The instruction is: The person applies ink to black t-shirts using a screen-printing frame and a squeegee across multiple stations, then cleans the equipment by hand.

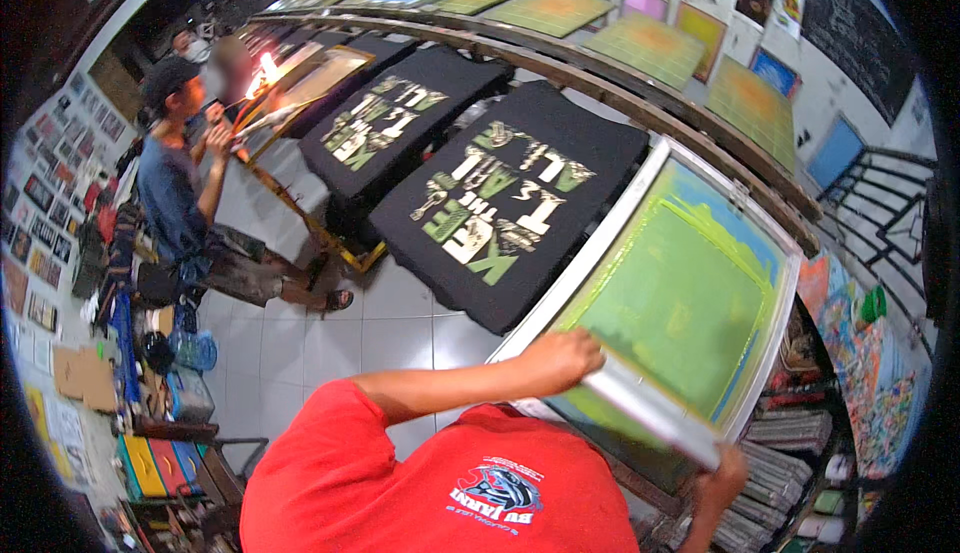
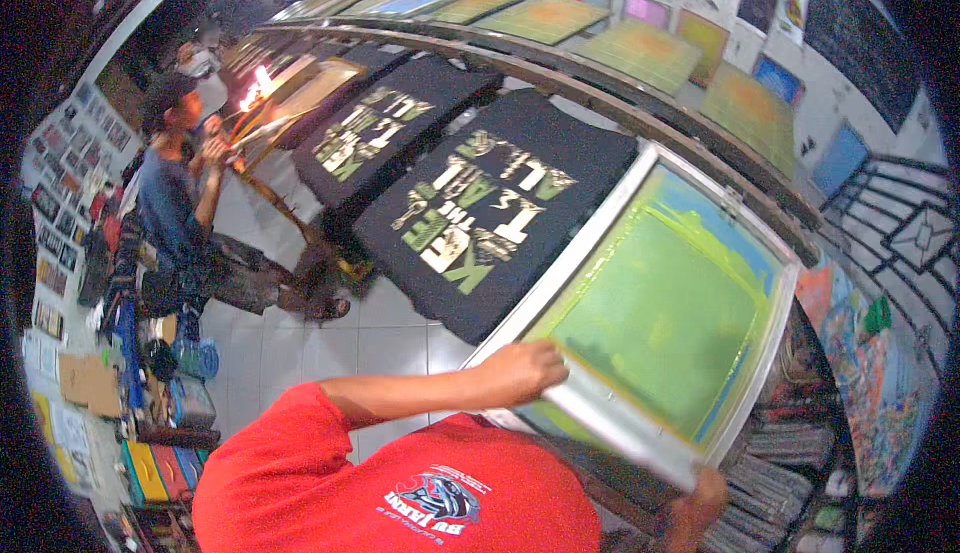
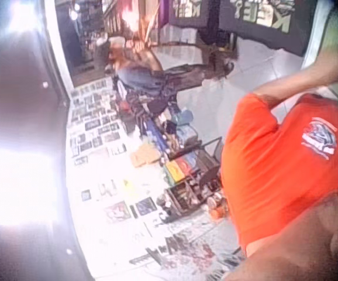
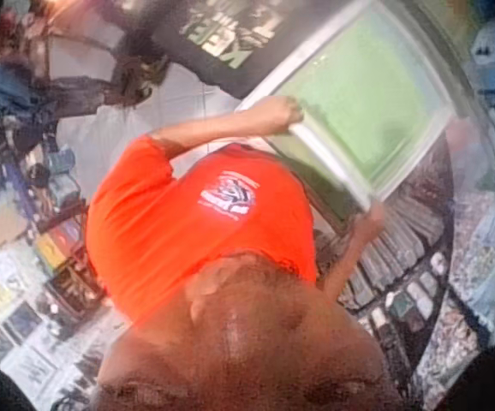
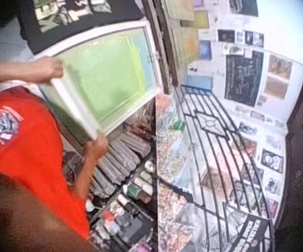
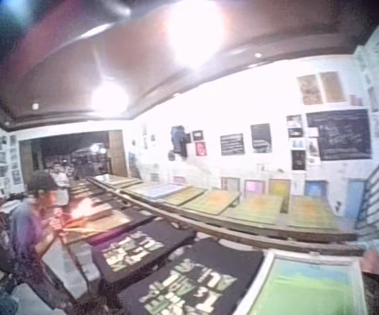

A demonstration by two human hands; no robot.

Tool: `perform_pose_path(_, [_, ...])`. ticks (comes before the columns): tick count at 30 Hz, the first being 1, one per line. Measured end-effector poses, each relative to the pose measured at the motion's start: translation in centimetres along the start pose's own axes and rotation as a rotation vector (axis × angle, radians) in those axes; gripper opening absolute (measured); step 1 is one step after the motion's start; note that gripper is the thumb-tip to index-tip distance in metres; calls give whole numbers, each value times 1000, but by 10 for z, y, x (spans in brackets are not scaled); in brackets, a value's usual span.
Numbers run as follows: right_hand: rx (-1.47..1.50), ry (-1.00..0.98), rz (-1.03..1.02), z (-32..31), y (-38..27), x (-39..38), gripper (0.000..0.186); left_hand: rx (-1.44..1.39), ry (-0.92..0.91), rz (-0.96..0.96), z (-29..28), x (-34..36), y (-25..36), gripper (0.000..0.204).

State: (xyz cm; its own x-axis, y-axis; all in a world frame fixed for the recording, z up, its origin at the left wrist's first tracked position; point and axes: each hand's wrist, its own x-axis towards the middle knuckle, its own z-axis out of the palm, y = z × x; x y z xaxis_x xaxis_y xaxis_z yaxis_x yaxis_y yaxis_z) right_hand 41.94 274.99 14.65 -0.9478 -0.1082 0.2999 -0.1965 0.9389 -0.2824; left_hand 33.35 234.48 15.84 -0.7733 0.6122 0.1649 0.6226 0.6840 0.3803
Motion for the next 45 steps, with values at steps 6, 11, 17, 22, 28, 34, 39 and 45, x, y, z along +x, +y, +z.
perform_pose_path(6, [-57, 6, -45, 29, -46, -102, 34, -65, 105, -41, 56, -108, 33, 21])
perform_pose_path(11, [-125, 30, -18, 54, -30, -128, 39, -169, 195, 3, 82, -119, 27, 22])
perform_pose_path(17, [-98, 38, -4, 46, -47, -120, 47, 5, 214, -35, 71, -117, 37, 32])
perform_pose_path(22, [-53, 82, -16, 40, -55, -120, 48, 61, 216, 24, 65, -113, 37, 32])
perform_pose_path(28, [-40, 46, 2, 38, -61, -116, 48, 28, 219, 10, 73, -108, 26, 49])
perform_pose_path(34, [70, -10, -8, 39, -57, -110, 60, 7, 160, -27, 71, -106, 32, 61])
perform_pose_path(39, [105, 44, -57, 35, -54, -109, 62, -42, 215, -65, 58, -111, 40, 65])
perform_pose_path(45, [329, 398, 786, 76, 49, -129, 48, -170, 508, -666, 82, -117, -40, 46])
